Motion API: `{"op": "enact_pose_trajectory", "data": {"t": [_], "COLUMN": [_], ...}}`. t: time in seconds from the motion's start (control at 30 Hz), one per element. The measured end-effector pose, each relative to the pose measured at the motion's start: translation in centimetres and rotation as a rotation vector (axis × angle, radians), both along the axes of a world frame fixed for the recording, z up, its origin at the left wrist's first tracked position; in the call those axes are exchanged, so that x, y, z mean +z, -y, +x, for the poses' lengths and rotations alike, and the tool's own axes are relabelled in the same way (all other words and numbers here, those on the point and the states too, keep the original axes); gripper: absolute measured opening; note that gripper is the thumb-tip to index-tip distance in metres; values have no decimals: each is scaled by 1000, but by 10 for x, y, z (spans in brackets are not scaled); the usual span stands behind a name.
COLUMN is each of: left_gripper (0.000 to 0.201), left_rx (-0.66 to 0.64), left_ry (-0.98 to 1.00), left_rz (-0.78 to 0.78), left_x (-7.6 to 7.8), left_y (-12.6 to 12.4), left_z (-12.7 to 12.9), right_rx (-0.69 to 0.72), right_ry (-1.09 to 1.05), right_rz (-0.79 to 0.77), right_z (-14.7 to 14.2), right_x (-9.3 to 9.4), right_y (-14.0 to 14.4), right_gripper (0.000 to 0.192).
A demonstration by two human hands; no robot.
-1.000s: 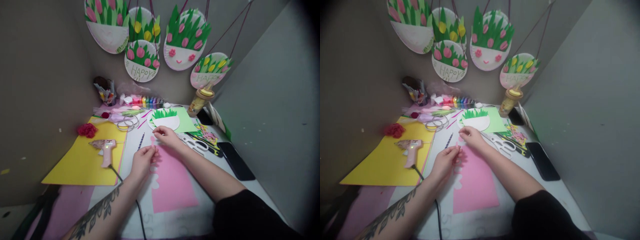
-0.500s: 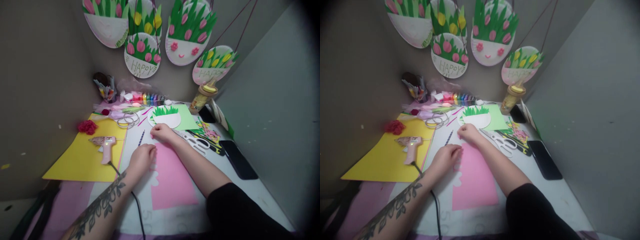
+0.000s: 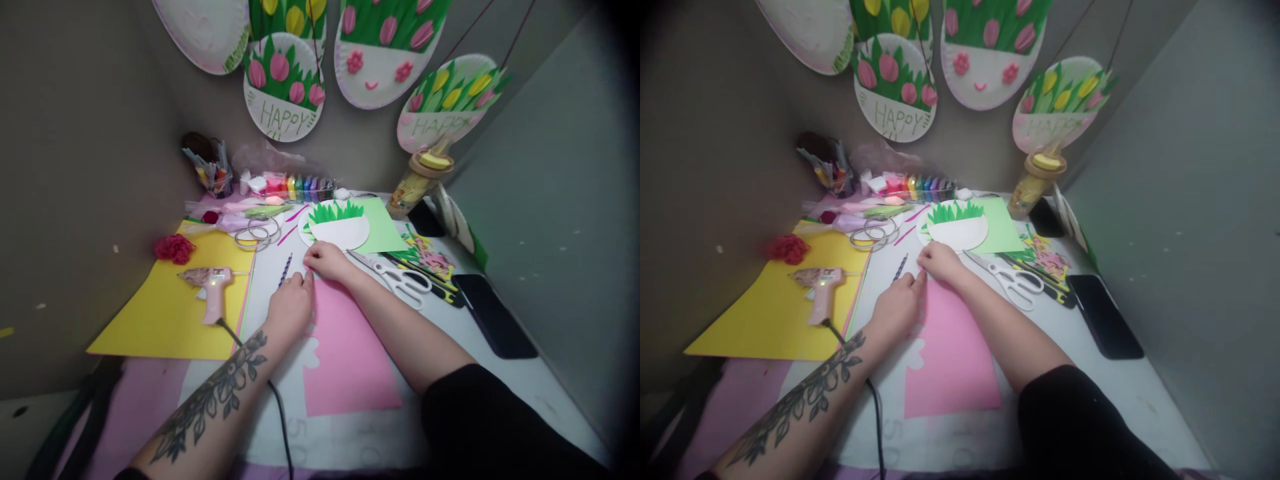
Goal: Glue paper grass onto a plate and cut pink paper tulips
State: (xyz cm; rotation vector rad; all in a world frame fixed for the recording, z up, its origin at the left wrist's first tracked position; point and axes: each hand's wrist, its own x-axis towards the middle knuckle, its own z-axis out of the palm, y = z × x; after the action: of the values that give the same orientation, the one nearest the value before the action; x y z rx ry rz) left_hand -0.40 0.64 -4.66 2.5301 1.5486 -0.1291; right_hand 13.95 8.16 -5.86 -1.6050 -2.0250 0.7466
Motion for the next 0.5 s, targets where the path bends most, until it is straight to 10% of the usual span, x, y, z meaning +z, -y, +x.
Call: {"op": "enact_pose_trajectory", "data": {"t": [0.5], "left_gripper": [55], "left_rx": [9], "left_ry": [-7], "left_rz": [-9], "left_x": [1], "left_y": [-3], "left_z": [1], "right_rx": [-83], "right_ry": [-108], "right_rz": [23], "right_z": [17], "right_x": [9], "right_y": [13], "right_gripper": [29]}}
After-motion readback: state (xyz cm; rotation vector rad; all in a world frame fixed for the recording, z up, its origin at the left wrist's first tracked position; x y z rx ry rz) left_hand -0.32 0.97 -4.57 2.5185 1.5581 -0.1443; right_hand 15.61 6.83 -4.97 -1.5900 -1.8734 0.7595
